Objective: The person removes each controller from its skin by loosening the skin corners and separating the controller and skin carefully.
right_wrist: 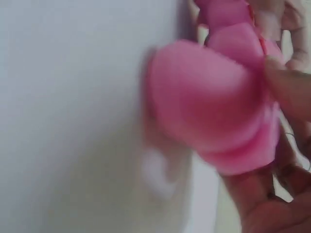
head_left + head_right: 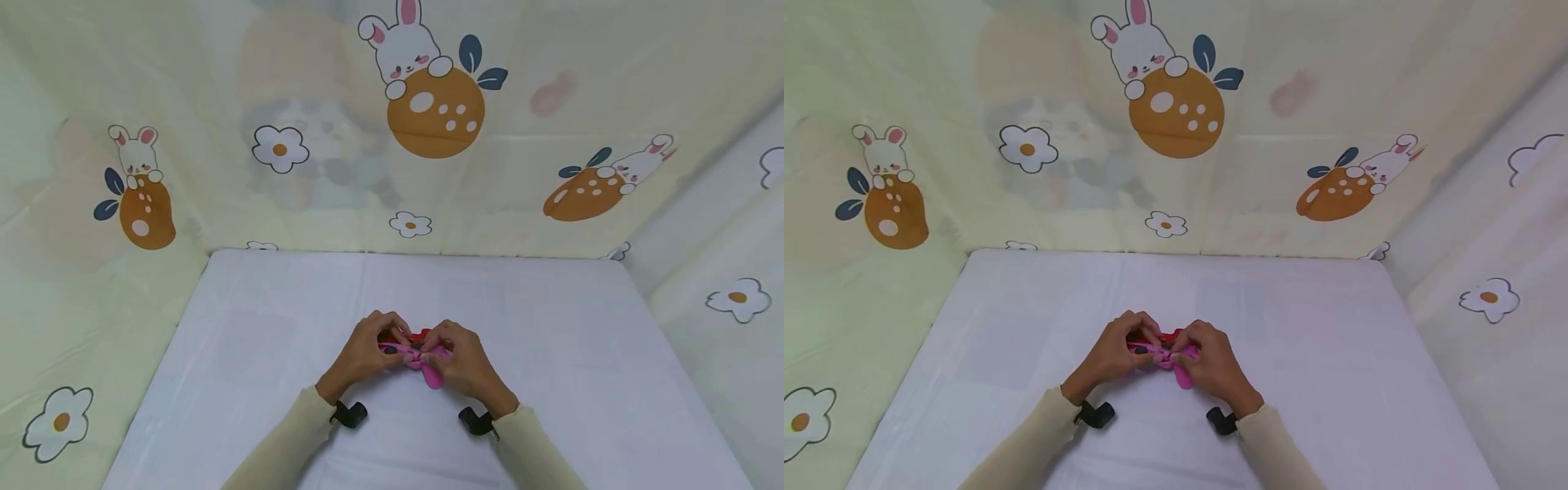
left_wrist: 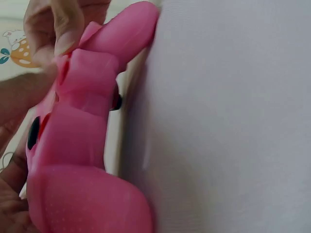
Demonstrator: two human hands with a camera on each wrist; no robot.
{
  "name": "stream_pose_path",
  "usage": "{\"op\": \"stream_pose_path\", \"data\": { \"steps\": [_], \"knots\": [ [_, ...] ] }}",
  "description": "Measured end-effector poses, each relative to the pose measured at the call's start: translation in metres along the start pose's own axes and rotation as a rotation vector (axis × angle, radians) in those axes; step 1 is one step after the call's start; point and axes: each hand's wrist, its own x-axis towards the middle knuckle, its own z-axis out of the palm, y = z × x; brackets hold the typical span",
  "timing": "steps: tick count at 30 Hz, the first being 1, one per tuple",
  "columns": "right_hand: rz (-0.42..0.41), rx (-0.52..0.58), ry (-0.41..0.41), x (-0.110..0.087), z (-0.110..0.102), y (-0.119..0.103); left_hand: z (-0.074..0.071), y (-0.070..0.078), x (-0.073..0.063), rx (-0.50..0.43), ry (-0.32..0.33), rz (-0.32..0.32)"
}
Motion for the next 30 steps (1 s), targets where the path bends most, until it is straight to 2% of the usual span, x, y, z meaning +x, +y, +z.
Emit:
{"op": "stream_pose_path", "data": {
  "steps": [3,7,13,16,18,23,28,30],
  "knots": [
    [0.005,0.002,0.019,0.001,-0.001,-0.002,0.001,0.002,-0.001,0.034,0.013,0.013],
    [-0.044,-0.081,0.019,0.002,-0.001,-0.007,0.000,0.004,-0.006,0.074,0.040,0.034],
    [-0.231,-0.294,0.080,-0.002,0.004,-0.009,0.000,0.006,-0.012,0.066,0.058,0.041],
    [-0.300,-0.356,0.111,-0.003,0.004,-0.009,0.001,0.008,-0.013,0.074,0.060,0.047],
    [-0.298,-0.348,0.127,-0.003,0.004,-0.008,0.002,0.007,-0.012,0.095,0.056,0.053],
    [-0.222,-0.284,0.138,-0.002,0.003,-0.007,-0.003,0.005,-0.014,0.097,0.031,0.047],
    [-0.160,-0.256,0.168,0.003,0.009,-0.013,-0.016,0.002,-0.018,0.117,0.057,0.009],
    [-0.138,-0.228,0.151,0.006,0.011,-0.019,-0.020,0.000,-0.018,0.137,0.066,0.010]
  ]
}}
